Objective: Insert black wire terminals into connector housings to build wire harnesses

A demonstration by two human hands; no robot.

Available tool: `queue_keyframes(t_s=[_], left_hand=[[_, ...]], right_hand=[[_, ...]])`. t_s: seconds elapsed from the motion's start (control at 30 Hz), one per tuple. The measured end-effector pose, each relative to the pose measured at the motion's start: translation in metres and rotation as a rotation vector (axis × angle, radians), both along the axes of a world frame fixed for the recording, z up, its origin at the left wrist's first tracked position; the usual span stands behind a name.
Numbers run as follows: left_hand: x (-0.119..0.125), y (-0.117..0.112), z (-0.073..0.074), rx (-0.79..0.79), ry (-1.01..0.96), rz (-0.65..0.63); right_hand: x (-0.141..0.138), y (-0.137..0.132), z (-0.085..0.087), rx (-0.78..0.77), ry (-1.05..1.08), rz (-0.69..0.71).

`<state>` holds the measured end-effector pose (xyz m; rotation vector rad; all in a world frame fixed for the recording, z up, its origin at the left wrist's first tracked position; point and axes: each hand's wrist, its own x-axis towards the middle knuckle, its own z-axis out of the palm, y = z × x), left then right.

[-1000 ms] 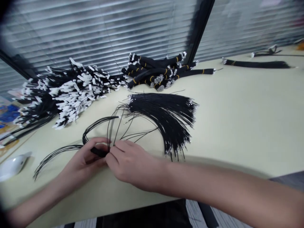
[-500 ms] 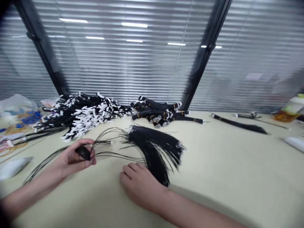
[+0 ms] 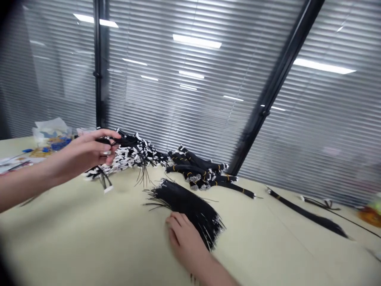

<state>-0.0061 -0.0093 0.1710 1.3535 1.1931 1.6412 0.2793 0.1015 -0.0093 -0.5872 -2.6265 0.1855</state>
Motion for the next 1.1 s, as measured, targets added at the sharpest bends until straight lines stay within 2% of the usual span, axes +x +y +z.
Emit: queue_keyframes(t_s=[0.1,0.17,0.27,0.4,0.5,0.57,0.63,0.7,0.8,0.87,0.97,1.03,1.1], left_hand=[[0.004,0.002,0.027,0.076,0.107,0.026],[0.010,0.004,0.045,0.099,0.174,-0.005],[0.019,0.013,0.066,0.051,0.260,-0.072],[0.033,0.037,0.081,-0.074,0.371,-0.126],[0.049,0.054,0.087,-0.114,0.629,-0.049],[0.063,0.061,0.089,-0.063,0.895,0.054],[0.082,0.063,0.086,0.049,1.132,0.099],[0.103,0.061,0.080,0.146,1.304,0.043],[0.136,0.054,0.066,0.178,1.472,-0.066],[0.154,0.049,0.057,0.182,1.490,-0.134],[0.168,0.046,0.047,0.291,1.508,-0.167],[0.166,0.048,0.045,0.418,1.589,-0.150],[0.153,0.053,0.047,0.565,1.750,-0.156]], right_hand=[[-0.001,0.000,-0.002,-0.047,0.071,-0.008],[-0.001,0.001,-0.004,-0.078,0.130,-0.025],[0.000,0.003,-0.005,-0.114,0.249,-0.077],[0.009,0.004,0.001,-0.103,0.485,-0.199],[0.018,-0.003,0.012,-0.049,0.653,-0.243],[0.022,-0.011,0.020,0.013,0.736,-0.229],[0.022,-0.018,0.030,0.109,0.767,-0.209],[0.019,-0.025,0.042,0.240,0.755,-0.203],[0.012,-0.031,0.070,0.376,0.704,-0.230],[0.008,-0.029,0.092,0.358,0.679,-0.242],[0.009,-0.016,0.122,0.270,0.710,-0.196],[0.014,-0.004,0.135,0.219,0.682,-0.182],[0.021,0.006,0.139,0.168,0.585,-0.189]])
